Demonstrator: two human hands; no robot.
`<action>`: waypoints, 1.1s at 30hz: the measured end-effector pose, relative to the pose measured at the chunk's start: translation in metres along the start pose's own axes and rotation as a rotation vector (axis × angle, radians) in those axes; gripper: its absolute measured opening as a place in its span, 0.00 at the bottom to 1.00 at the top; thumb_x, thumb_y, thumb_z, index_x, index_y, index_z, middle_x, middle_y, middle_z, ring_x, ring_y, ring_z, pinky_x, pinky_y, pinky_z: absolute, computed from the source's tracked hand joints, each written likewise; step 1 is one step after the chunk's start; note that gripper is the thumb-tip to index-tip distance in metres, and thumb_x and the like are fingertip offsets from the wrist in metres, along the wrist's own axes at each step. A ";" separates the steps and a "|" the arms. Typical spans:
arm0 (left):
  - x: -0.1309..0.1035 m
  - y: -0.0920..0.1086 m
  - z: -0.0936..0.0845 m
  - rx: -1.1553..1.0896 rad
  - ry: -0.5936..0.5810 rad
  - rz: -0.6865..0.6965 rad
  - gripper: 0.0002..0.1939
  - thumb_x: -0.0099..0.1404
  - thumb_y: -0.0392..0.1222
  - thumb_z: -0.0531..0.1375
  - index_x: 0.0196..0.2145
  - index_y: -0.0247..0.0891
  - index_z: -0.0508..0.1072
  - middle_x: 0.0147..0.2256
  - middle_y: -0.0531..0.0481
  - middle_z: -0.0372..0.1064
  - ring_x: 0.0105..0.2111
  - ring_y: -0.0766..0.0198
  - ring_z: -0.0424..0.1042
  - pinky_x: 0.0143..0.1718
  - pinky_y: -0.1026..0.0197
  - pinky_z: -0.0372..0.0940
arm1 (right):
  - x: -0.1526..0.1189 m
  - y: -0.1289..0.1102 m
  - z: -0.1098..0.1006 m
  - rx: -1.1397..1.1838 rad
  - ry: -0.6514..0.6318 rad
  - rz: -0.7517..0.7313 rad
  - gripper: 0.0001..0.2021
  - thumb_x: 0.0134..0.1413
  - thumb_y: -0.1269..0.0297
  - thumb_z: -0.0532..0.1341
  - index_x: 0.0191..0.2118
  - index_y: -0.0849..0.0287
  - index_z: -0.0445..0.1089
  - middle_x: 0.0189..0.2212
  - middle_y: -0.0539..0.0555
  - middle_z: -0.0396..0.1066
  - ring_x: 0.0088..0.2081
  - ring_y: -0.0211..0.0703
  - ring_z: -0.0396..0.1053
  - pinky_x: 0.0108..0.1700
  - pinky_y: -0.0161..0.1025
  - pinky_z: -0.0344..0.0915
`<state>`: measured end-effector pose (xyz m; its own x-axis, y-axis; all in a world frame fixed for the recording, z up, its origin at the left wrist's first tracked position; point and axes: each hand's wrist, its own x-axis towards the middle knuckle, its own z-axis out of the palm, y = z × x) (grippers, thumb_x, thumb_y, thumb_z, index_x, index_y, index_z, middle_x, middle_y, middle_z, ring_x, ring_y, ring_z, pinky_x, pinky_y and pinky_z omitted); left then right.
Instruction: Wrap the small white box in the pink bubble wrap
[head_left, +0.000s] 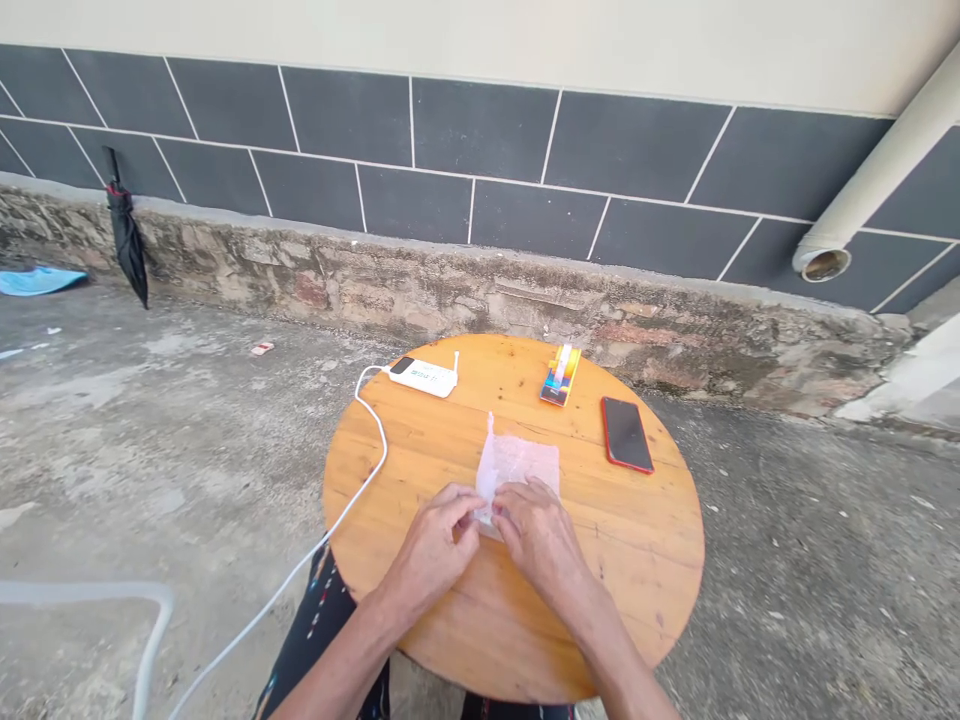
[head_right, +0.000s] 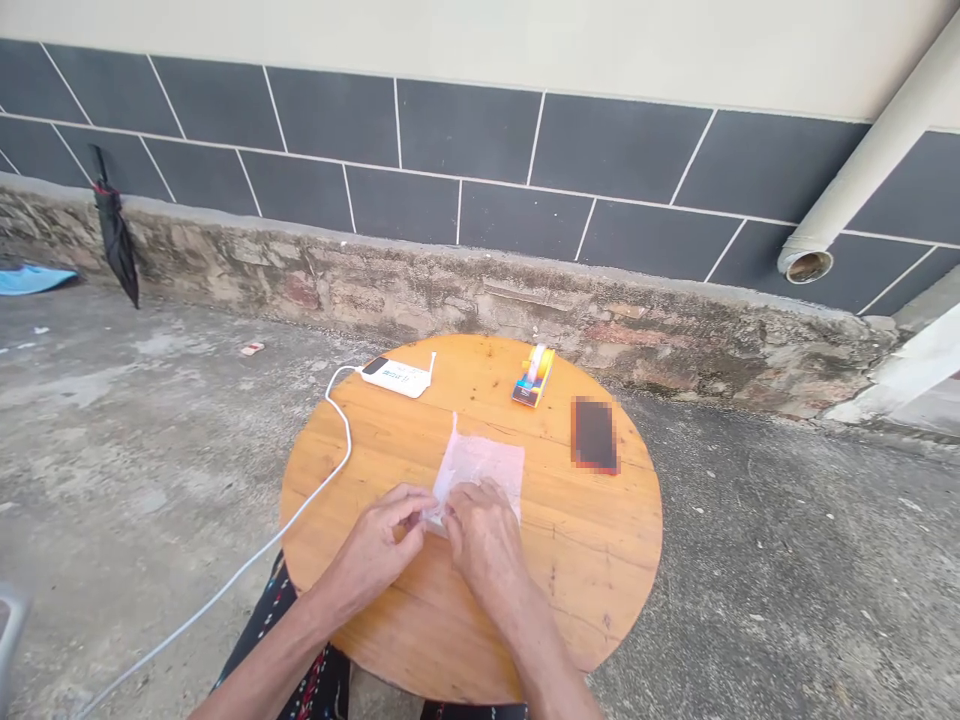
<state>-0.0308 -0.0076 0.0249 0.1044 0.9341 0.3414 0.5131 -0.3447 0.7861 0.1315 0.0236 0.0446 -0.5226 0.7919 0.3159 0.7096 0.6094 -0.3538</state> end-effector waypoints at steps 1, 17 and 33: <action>0.000 0.000 -0.002 0.004 -0.009 0.022 0.18 0.58 0.27 0.51 0.40 0.39 0.75 0.38 0.48 0.71 0.37 0.65 0.71 0.40 0.63 0.65 | 0.000 0.000 0.000 0.007 0.000 0.001 0.09 0.53 0.79 0.58 0.34 0.58 0.71 0.33 0.50 0.74 0.38 0.40 0.71 0.60 0.46 0.53; 0.009 -0.011 -0.001 0.201 -0.140 0.308 0.17 0.66 0.27 0.48 0.39 0.38 0.75 0.40 0.46 0.72 0.40 0.62 0.68 0.41 0.60 0.66 | -0.004 0.002 -0.001 0.102 0.019 0.091 0.15 0.49 0.78 0.58 0.43 0.57 0.66 0.40 0.53 0.73 0.45 0.46 0.71 0.58 0.50 0.59; 0.018 -0.006 -0.005 0.310 -0.248 0.336 0.17 0.63 0.25 0.47 0.36 0.37 0.74 0.37 0.48 0.72 0.37 0.62 0.67 0.39 0.61 0.66 | -0.028 0.018 -0.038 0.263 0.122 0.237 0.09 0.56 0.64 0.57 0.43 0.55 0.68 0.50 0.57 0.69 0.52 0.49 0.67 0.54 0.47 0.62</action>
<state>-0.0368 0.0110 0.0289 0.4859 0.7838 0.3868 0.6413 -0.6204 0.4515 0.1768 0.0106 0.0628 -0.2870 0.9115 0.2945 0.6501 0.4111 -0.6390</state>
